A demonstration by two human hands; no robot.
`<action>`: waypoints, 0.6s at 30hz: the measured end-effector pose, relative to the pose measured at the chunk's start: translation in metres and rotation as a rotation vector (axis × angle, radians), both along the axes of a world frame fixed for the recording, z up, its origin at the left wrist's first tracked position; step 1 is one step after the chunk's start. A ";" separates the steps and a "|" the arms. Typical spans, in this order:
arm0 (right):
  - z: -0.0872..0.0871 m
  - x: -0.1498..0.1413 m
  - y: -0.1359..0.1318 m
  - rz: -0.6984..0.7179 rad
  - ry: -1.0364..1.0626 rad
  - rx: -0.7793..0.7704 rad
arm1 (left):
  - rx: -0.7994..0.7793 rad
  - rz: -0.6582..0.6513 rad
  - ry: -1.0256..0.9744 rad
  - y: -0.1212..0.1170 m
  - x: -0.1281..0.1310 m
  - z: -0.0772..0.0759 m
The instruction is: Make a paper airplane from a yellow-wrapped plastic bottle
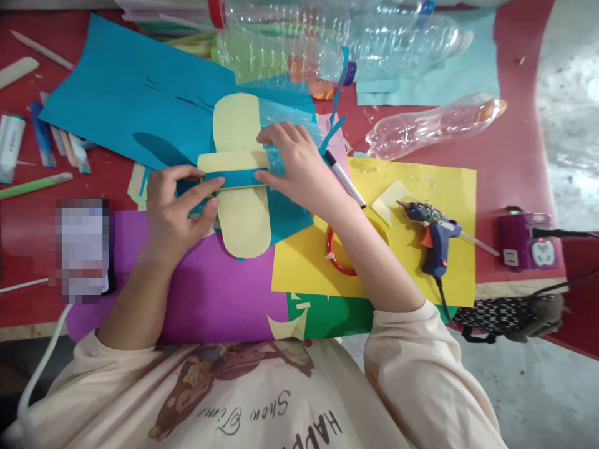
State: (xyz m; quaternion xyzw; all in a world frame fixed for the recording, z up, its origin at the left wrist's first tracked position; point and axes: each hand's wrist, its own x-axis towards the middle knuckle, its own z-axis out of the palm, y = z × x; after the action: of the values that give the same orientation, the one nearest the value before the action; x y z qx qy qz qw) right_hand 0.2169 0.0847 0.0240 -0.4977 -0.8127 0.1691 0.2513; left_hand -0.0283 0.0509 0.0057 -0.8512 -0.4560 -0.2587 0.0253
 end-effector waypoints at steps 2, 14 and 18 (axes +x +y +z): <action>-0.006 -0.002 0.001 0.017 -0.001 -0.005 | -0.020 -0.016 0.007 0.000 0.000 0.000; -0.013 -0.003 0.000 0.010 0.049 0.000 | -0.061 -0.029 0.032 0.001 -0.001 -0.001; -0.015 -0.012 -0.005 -0.067 0.026 -0.010 | -0.047 -0.037 0.047 -0.001 0.002 -0.001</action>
State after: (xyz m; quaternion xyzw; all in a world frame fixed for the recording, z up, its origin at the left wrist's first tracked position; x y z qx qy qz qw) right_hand 0.2047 0.0801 0.0093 -0.5235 -0.7915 0.1711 0.2648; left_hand -0.0266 0.0497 0.0045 -0.8657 -0.4454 -0.2281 0.0112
